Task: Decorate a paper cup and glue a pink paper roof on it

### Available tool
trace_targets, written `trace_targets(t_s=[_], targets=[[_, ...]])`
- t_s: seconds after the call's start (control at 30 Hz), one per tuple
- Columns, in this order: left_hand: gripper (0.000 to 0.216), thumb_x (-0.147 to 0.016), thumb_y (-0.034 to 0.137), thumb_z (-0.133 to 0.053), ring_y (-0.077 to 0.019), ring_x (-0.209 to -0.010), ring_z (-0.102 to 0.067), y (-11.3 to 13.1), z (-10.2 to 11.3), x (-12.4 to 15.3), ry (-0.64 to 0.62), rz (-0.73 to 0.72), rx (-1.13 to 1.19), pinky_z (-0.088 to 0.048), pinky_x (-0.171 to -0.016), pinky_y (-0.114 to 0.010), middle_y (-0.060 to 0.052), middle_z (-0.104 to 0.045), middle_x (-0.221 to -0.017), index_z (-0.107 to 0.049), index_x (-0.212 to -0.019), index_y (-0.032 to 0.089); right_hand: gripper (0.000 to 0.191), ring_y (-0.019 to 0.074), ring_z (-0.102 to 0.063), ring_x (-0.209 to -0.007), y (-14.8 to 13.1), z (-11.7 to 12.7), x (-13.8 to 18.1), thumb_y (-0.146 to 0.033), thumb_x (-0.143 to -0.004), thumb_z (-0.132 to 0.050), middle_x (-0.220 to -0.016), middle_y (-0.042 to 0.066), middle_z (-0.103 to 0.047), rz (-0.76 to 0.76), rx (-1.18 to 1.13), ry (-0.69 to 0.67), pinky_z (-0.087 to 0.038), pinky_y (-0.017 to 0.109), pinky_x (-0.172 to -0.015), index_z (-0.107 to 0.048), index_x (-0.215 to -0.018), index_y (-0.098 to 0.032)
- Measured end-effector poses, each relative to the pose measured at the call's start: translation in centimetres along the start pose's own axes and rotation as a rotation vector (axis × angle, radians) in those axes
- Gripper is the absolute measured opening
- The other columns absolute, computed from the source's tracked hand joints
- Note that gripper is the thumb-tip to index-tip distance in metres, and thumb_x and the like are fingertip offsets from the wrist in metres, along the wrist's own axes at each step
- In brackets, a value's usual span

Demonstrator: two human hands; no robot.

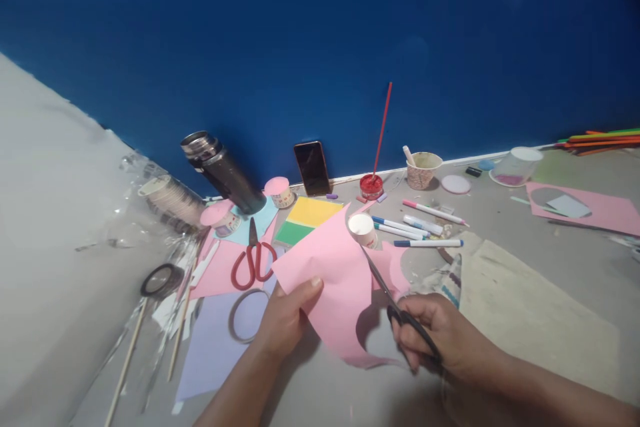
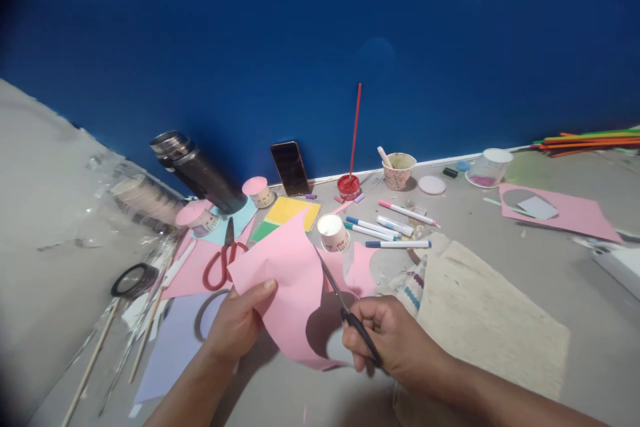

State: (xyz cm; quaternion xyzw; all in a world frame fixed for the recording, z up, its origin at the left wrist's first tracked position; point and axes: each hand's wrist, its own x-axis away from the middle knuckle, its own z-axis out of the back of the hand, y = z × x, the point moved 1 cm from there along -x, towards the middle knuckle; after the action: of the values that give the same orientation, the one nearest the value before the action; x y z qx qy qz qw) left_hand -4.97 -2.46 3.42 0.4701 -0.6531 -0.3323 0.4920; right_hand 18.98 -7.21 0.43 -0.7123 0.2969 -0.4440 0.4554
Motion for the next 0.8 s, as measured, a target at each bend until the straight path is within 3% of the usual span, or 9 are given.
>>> trace_targets(t_s=[0.23, 0.8], targets=[[0.074, -0.068, 0.038, -0.094, -0.0404, -0.105, -0.079, 0.19, 0.02, 0.08, -0.014, 0.021, 0.003, -0.065, -0.088, -0.046, -0.016, -0.083, -0.111, -0.072, -0.135, 0.013, 0.043, 0.0066, -0.035, -0.045, -0.37, -0.02, 0.09, -0.056, -0.074, -0.074, -0.05, -0.002, -0.056, -0.016, 0.038, 0.004, -0.026, 0.024, -0.048, -0.052, -0.062, -0.021], [0.082, -0.064, 0.04, -0.097, -0.042, -0.106, -0.078, 0.77, -0.42, 0.14, -0.036, 0.018, -0.006, -0.065, -0.09, -0.048, -0.016, -0.083, -0.113, -0.071, -0.137, 0.015, 0.047, 0.0072, -0.035, -0.045, -0.37, 0.05, 0.18, -0.062, -0.074, -0.074, -0.052, -0.002, -0.058, -0.01, 0.058, -0.001, -0.03, 0.023, -0.049, -0.054, -0.065, -0.021]])
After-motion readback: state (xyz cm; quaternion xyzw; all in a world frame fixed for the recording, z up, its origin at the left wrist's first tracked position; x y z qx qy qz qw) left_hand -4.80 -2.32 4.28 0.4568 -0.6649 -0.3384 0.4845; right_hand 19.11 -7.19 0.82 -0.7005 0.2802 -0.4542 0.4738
